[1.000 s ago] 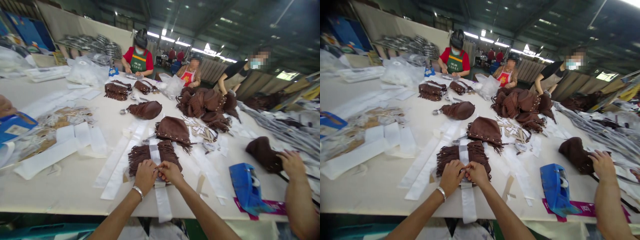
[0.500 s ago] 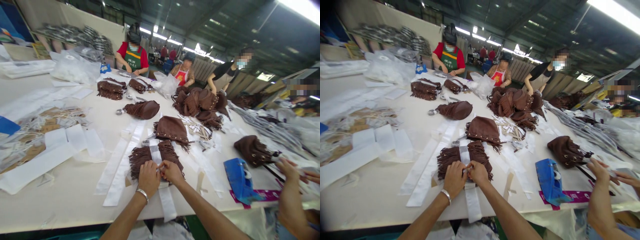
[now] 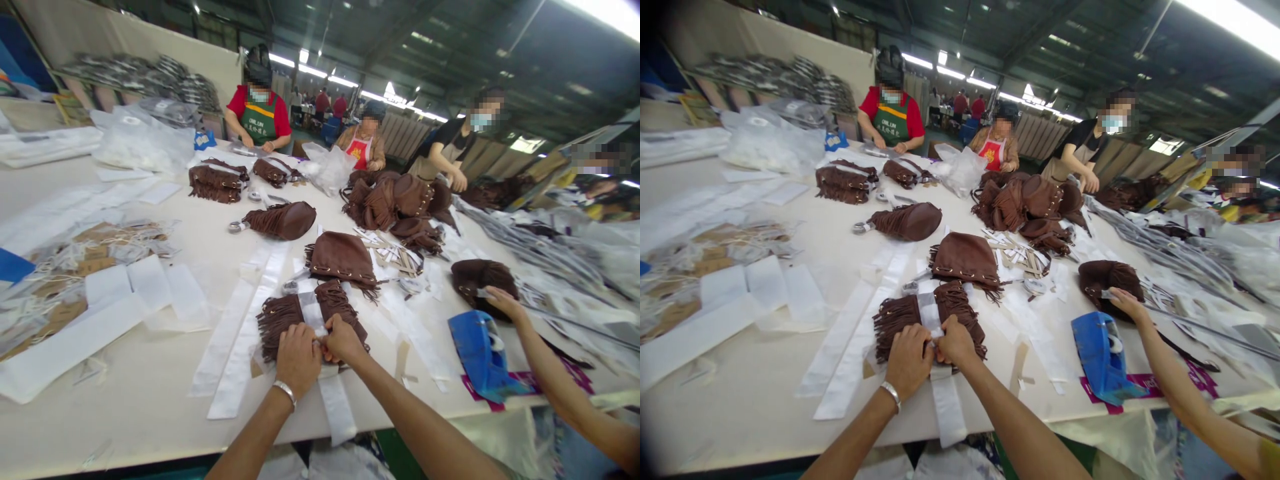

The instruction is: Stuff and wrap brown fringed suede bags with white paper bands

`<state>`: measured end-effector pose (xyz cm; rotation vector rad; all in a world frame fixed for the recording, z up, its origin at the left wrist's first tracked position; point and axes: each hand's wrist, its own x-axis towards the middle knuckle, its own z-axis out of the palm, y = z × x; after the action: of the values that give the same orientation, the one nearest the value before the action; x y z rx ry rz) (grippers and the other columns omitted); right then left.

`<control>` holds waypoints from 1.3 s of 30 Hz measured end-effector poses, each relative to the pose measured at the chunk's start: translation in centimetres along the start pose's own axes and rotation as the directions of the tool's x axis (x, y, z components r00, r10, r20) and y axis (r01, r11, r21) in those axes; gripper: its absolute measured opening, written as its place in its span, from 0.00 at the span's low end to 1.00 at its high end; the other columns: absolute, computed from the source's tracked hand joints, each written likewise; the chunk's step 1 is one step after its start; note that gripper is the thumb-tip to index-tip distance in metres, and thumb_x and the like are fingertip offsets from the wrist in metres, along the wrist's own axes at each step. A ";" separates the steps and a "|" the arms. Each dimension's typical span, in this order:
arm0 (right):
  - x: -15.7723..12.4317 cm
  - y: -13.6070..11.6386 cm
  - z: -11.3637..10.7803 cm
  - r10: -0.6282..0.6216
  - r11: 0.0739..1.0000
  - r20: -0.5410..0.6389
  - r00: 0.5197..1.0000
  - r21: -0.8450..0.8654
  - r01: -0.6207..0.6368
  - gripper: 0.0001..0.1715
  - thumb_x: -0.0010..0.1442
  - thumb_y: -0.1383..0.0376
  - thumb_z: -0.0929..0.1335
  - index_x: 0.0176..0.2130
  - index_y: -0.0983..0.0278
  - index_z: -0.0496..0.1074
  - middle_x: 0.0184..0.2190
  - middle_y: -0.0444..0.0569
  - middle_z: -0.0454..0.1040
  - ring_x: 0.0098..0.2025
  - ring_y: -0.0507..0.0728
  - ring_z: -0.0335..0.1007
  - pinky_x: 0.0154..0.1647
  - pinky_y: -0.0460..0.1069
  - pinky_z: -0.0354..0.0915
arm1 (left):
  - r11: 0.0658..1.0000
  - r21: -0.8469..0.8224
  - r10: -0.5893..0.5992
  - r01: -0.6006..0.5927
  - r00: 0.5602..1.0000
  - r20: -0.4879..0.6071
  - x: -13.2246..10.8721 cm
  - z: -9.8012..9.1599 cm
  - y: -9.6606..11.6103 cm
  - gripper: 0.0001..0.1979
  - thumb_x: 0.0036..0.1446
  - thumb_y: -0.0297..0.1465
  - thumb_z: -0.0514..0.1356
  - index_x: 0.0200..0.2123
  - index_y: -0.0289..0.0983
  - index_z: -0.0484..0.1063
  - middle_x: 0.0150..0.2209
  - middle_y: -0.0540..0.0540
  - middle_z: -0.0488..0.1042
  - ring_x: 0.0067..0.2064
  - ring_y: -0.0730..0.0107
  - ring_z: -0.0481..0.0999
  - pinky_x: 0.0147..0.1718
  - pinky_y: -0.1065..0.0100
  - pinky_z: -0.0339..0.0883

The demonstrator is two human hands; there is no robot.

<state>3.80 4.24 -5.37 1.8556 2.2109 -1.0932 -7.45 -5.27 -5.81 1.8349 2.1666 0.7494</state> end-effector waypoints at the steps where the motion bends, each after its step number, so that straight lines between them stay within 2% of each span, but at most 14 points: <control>1: 0.1 0.2 0.1 0.013 1.000 0.008 1.000 -0.007 -0.013 0.18 0.57 0.67 0.67 0.47 0.64 0.62 0.19 0.41 0.74 0.16 0.52 0.68 0.16 0.43 0.59 | 1.000 0.005 -0.012 0.012 1.000 0.004 0.2 0.0 0.0 0.04 0.60 0.29 0.54 0.35 0.39 0.68 0.39 0.45 0.70 0.45 0.58 0.66 0.43 0.59 0.56; 6: -0.3 0.5 0.1 -0.016 0.998 0.001 1.000 -0.063 0.016 0.09 0.62 0.63 0.64 0.42 0.64 0.65 0.21 0.45 0.76 0.19 0.53 0.71 0.19 0.44 0.61 | 0.989 0.070 -0.138 0.133 0.988 0.068 1.8 0.0 0.5 0.07 0.62 0.34 0.55 0.37 0.38 0.70 0.41 0.43 0.72 0.46 0.56 0.67 0.44 0.58 0.56; 10: -0.9 0.7 -0.4 -0.137 0.979 -0.047 0.989 -0.157 0.128 0.06 0.62 0.63 0.65 0.34 0.64 0.67 0.27 0.50 0.78 0.31 0.56 0.77 0.30 0.46 0.64 | 0.968 0.105 -0.238 0.229 0.968 0.078 2.8 0.2 0.9 0.07 0.58 0.32 0.59 0.39 0.36 0.71 0.42 0.42 0.73 0.47 0.55 0.69 0.45 0.58 0.58; 14: -1.1 1.0 -1.1 -0.271 0.875 -0.089 0.958 -0.437 0.207 0.09 0.61 0.60 0.67 0.37 0.64 0.69 0.33 0.53 0.79 0.38 0.62 0.78 0.34 0.50 0.65 | 0.957 0.086 -0.285 0.277 0.953 0.105 3.3 0.2 1.1 0.10 0.57 0.34 0.62 0.41 0.36 0.71 0.45 0.40 0.74 0.49 0.55 0.70 0.46 0.59 0.59; 18: -1.6 1.1 -2.2 -0.340 0.782 -0.036 0.940 -0.566 0.261 0.12 0.61 0.57 0.67 0.40 0.64 0.70 0.34 0.54 0.80 0.39 0.66 0.78 0.34 0.52 0.66 | 0.952 0.087 -0.302 0.293 0.944 0.135 3.7 -0.2 1.1 0.11 0.54 0.34 0.64 0.40 0.36 0.72 0.42 0.41 0.76 0.47 0.58 0.72 0.44 0.63 0.60; 23: -1.9 1.3 -3.3 -0.391 0.737 0.027 0.920 -0.590 0.330 0.15 0.62 0.54 0.67 0.40 0.62 0.72 0.34 0.55 0.79 0.39 0.66 0.78 0.35 0.53 0.66 | 0.945 0.108 -0.325 0.309 0.922 0.210 4.7 0.0 0.6 0.10 0.53 0.35 0.64 0.38 0.37 0.72 0.37 0.44 0.77 0.43 0.60 0.75 0.40 0.65 0.62; 30: -1.7 1.6 -3.7 -0.361 0.773 0.032 0.932 -0.549 0.318 0.20 0.60 0.49 0.68 0.39 0.63 0.75 0.35 0.59 0.79 0.40 0.65 0.77 0.37 0.52 0.65 | 0.941 0.144 -0.334 0.306 0.903 0.270 5.5 -0.3 0.9 0.09 0.53 0.34 0.64 0.35 0.37 0.73 0.37 0.43 0.78 0.41 0.61 0.77 0.37 0.66 0.63; 34: -2.1 1.8 -3.8 -0.389 0.777 0.009 0.921 -0.534 0.333 0.21 0.60 0.49 0.68 0.39 0.64 0.75 0.36 0.59 0.79 0.39 0.64 0.77 0.37 0.52 0.64 | 0.948 0.144 -0.312 0.284 0.916 0.252 5.4 -0.8 1.2 0.07 0.52 0.34 0.65 0.33 0.37 0.72 0.34 0.45 0.78 0.37 0.62 0.77 0.33 0.67 0.61; 39: -2.7 2.8 -4.4 -0.457 0.759 0.017 0.889 -0.515 0.399 0.16 0.61 0.52 0.68 0.38 0.63 0.74 0.35 0.55 0.79 0.39 0.62 0.76 0.35 0.49 0.61 | 0.960 0.119 -0.273 0.254 0.943 0.190 4.4 -1.1 1.5 0.08 0.54 0.35 0.64 0.33 0.38 0.71 0.34 0.47 0.77 0.37 0.65 0.76 0.33 0.68 0.59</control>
<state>8.68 4.36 -2.16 1.2422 2.7253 -0.3553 -7.55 -1.17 -3.38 1.5373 2.2786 0.3902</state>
